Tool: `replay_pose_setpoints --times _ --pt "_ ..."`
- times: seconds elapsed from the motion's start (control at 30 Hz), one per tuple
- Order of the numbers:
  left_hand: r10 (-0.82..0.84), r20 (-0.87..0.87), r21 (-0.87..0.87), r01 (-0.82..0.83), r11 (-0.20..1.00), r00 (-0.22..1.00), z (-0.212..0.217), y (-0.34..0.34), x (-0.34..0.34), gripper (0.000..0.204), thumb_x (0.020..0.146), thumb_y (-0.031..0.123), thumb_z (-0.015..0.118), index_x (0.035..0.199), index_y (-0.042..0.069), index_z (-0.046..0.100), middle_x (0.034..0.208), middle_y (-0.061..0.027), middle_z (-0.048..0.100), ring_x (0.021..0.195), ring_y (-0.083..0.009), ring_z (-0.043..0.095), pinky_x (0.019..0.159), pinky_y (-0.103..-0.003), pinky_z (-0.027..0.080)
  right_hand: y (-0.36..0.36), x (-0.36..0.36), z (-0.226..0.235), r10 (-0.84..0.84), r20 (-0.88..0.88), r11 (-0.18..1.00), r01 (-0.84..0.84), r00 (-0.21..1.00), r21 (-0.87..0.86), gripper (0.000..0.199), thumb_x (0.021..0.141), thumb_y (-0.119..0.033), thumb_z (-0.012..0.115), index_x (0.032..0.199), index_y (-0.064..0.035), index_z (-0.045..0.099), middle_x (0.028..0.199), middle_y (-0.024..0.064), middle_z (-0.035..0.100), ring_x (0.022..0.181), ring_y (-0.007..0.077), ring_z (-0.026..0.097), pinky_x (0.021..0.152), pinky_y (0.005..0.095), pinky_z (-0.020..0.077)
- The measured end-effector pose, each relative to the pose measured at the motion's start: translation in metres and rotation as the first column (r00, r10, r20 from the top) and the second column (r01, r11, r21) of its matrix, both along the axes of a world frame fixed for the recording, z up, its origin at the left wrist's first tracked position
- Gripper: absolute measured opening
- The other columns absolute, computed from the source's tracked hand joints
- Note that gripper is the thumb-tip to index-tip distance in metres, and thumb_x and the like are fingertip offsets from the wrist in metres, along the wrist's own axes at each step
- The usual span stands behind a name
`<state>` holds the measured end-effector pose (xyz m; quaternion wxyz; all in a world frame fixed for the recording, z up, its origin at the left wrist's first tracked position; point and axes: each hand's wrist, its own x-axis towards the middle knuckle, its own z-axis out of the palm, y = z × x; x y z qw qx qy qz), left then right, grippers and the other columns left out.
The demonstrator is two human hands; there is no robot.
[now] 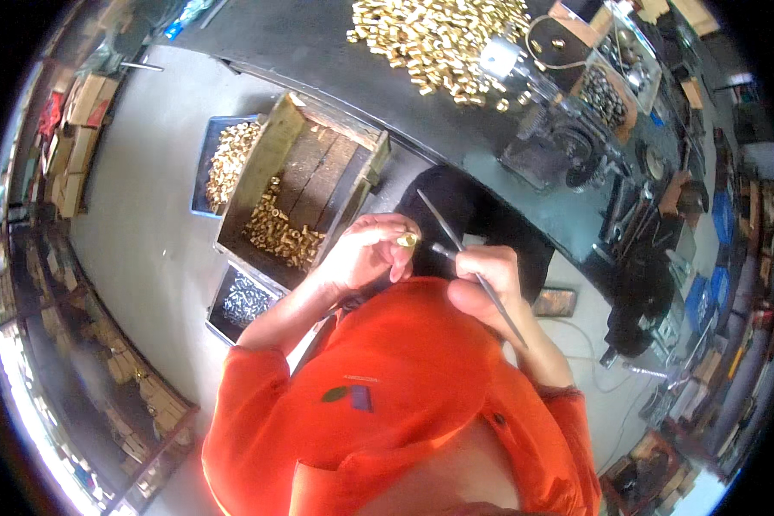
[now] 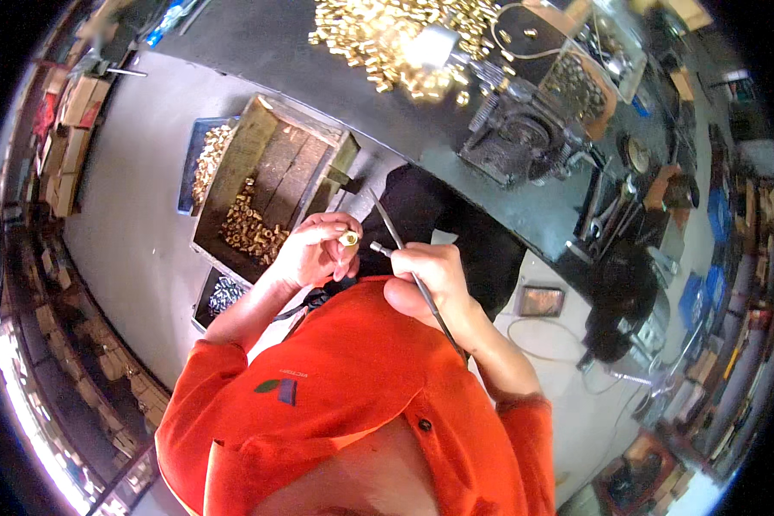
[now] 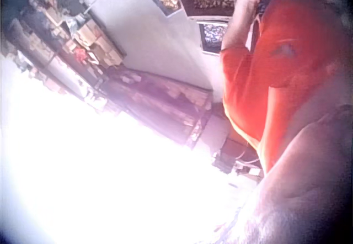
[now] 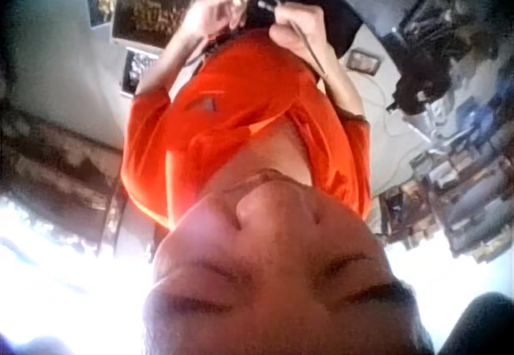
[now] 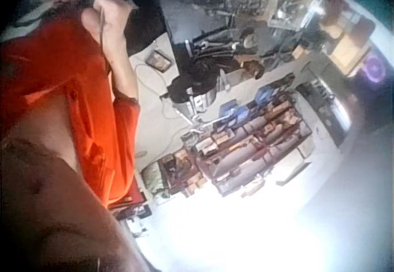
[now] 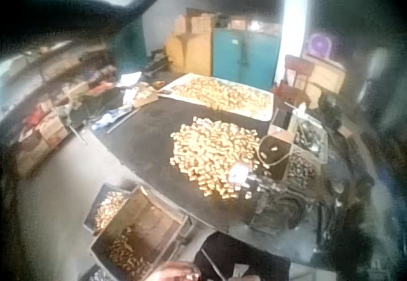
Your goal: The person repeatedly picks up brass cartridge casings from a wooden crate and uses a metal rod to clean the interior of each casing. After cleaning, the casings are placed onto a pile on the workbench. The person continues this process for the duration of the clip.
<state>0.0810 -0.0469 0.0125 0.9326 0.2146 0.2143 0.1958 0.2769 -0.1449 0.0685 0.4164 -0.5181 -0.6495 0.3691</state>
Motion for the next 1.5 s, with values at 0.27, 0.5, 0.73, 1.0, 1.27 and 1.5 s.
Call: replay_pose_setpoints --times 0.27,0.5,0.73,1.0,1.27,1.5 --pt "-0.010 -0.143 0.175 0.035 0.984 0.990 0.003 -0.006 0.005 0.041 0.093 0.033 0.051 0.086 -0.008 0.056 0.049 -0.0124 0.052 0.038 -0.0231 0.053 0.049 -0.036 0.050 0.003 0.002 -0.004 0.034 -0.009 0.999 -0.035 0.999 -0.018 0.031 0.068 -0.016 0.067 0.060 -0.0035 0.040 0.055 0.0098 0.041 0.046 0.0269 0.044 0.044 0.0356 0.0323" --pt "-0.039 -0.311 0.583 0.224 0.781 0.950 0.023 0.001 0.010 0.024 0.094 0.017 0.055 0.087 -0.006 0.060 0.059 -0.0081 0.059 0.052 -0.0151 0.059 0.057 -0.031 0.053 0.005 -0.006 -0.009 0.031 0.067 0.999 -0.032 0.997 0.015 0.025 0.063 -0.007 0.066 0.059 -0.0039 0.042 0.056 0.0120 0.045 0.047 0.0298 0.049 0.044 0.0383 0.0368" --pt "0.009 -0.246 0.627 0.152 0.764 0.969 0.029 0.007 0.011 0.011 0.083 -0.001 0.063 0.094 -0.003 0.061 0.082 -0.0061 0.062 0.065 -0.0104 0.061 0.061 -0.023 0.049 0.002 -0.003 -0.022 -0.078 -0.096 0.991 0.067 0.992 -0.113 0.026 0.063 -0.005 0.061 0.057 -0.0025 0.035 0.052 0.0088 0.034 0.045 0.0220 0.038 0.045 0.0339 0.0304" --pt "0.594 -0.323 0.936 0.342 0.084 0.737 -0.004 0.024 0.007 0.017 0.063 -0.002 0.067 0.079 0.003 0.063 0.071 -0.0045 0.055 0.053 -0.0099 0.051 0.048 -0.024 0.039 -0.016 0.006 0.008 0.084 -0.131 0.996 -0.082 0.988 0.021 0.045 0.077 -0.034 0.064 0.056 -0.0070 0.035 0.052 0.0061 0.032 0.043 0.0226 0.038 0.042 0.0345 0.0253" --pt "0.588 -0.292 0.904 0.418 -0.088 0.755 0.001 0.023 0.007 0.022 0.058 0.003 0.071 0.079 0.006 0.062 0.070 -0.0074 0.055 0.056 -0.0249 0.057 0.050 -0.033 0.045 -0.008 -0.005 0.012 0.116 -0.120 0.992 -0.120 0.986 -0.031 0.033 0.068 -0.017 0.065 0.057 -0.0050 0.036 0.052 0.0079 0.034 0.043 0.0238 0.040 0.043 0.0340 0.0285" --pt "0.500 -0.218 0.955 0.289 -0.067 0.838 0.000 0.009 0.026 0.022 0.057 0.002 0.070 0.078 0.004 0.062 0.068 -0.0088 0.055 0.059 -0.0268 0.058 0.052 -0.034 0.046 0.020 -0.019 -0.010 0.046 0.000 0.999 -0.046 0.999 -0.030 0.023 0.066 -0.011 0.065 0.062 -0.0023 0.044 0.055 0.0146 0.045 0.049 0.0334 0.050 0.047 0.0384 0.0373"
